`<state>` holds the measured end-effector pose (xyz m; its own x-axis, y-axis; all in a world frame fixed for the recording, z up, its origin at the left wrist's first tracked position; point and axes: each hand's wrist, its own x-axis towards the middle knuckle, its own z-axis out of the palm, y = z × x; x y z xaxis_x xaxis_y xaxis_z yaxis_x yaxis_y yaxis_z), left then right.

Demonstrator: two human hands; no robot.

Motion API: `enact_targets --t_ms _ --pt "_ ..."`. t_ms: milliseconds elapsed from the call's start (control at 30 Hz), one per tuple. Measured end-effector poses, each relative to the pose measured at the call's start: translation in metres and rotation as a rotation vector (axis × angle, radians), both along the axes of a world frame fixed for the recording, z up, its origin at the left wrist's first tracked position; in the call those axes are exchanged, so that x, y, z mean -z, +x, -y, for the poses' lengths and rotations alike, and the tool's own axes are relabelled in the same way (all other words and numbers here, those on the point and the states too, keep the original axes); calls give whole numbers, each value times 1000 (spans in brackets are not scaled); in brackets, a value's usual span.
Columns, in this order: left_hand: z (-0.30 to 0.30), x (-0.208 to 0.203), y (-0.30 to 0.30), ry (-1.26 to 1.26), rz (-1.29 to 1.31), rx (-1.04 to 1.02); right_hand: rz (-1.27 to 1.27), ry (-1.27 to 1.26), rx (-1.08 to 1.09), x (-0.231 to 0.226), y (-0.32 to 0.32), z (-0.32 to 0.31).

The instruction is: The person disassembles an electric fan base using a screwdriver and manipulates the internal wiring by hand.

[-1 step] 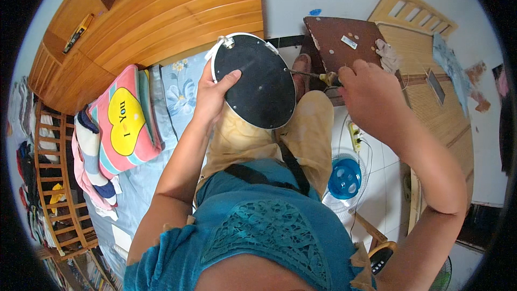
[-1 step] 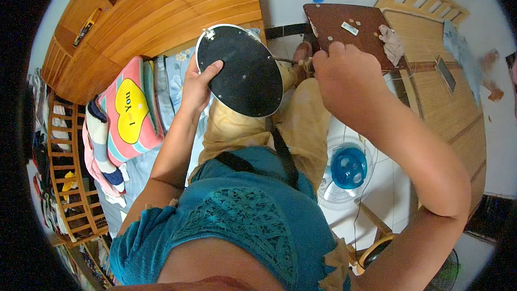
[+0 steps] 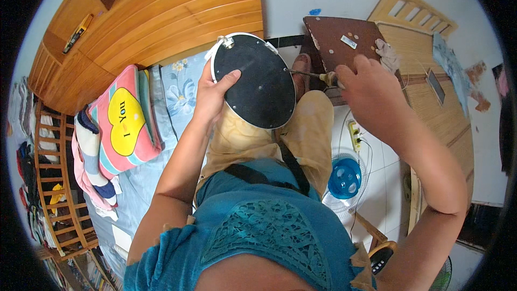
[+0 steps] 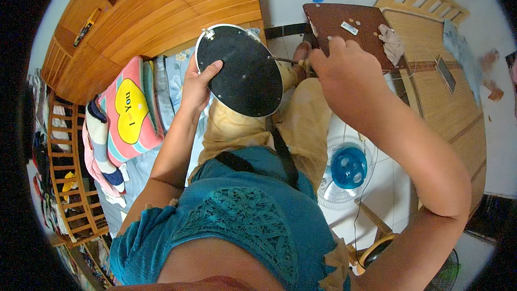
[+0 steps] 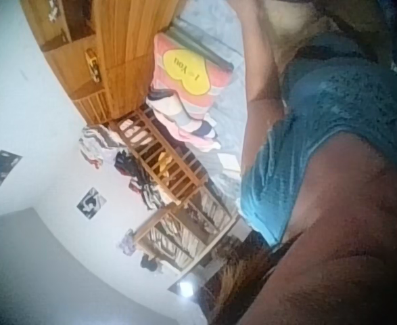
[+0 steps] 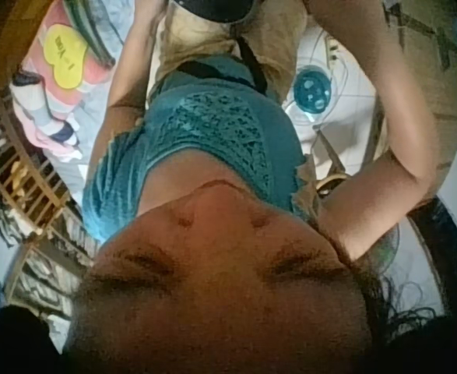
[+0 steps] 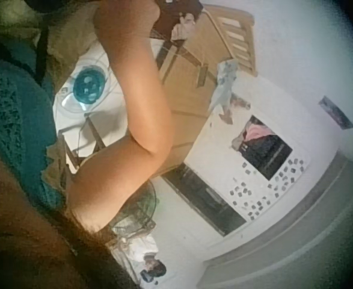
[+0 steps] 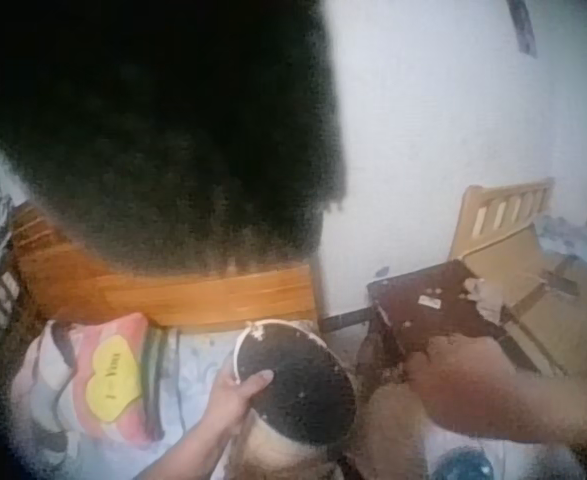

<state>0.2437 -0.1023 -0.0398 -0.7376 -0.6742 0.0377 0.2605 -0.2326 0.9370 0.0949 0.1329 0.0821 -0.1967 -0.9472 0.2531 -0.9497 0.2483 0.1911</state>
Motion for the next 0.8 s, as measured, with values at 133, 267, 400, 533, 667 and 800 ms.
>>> enact_targets --t_ms 133,267,400,533,667,800 --pt "0 0 -2 30 -6 -4 92 147 143 -5 4 1" --pt "0 0 -3 23 5 4 85 221 210 -6 6 4" --pt "0 0 -2 23 10 -1 -34 33 87 1 1 -1" --pt "-1 0 -2 22 -4 -1 156 272 196 -11 9 3" --pt "0 1 -2 12 12 4 42 149 111 -3 5 2" --pt "0 1 -3 2 7 1 -91 15 35 7 -1 -3"
